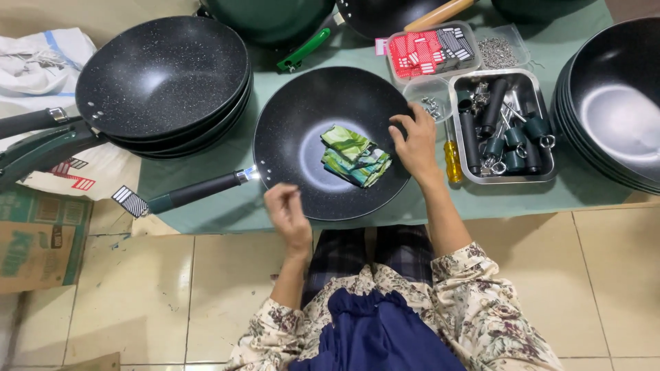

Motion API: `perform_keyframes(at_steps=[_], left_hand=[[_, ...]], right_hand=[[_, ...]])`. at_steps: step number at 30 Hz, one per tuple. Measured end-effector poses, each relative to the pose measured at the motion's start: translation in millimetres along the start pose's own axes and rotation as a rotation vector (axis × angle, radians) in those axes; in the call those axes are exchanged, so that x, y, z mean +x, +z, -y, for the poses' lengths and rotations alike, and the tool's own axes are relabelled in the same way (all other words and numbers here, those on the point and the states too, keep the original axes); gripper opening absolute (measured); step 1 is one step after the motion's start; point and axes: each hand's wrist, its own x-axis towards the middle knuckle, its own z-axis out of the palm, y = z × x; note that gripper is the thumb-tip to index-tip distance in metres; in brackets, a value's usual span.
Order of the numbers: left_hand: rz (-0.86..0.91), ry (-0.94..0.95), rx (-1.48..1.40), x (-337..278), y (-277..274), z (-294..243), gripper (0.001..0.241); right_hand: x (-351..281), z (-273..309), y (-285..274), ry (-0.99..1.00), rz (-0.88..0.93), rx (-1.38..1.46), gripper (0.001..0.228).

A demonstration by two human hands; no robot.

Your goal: Wiping a black wok with a green cloth to clean it on a display table.

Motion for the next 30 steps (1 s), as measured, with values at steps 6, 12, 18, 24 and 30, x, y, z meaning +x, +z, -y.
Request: perform_keyframes(at_steps=[6,12,18,24,30], left_hand=[[0.817,-0.277,0.286,58,73,-34,0.062],[1.217,-0.381,0.927,60,131,109,0.076],[1.495,-0.191,0.909,32,138,63,0.076],[1.163,0.132,1.253,81,155,77,0.069],[1.066,0.147,1.48,104,156,96,0.072]], right_hand=[[0,-6,0,0.216,-0.01,0.295,0.04],[9,32,-29,0.505,0.001,0.56,0.057],[10,23,-27,0.581,0.05,0.611,0.064],[3,-1,-8,0.482,0.085,0.542,0.043],[0,-7,-6,0.419,0.115,0.493,0.038]])
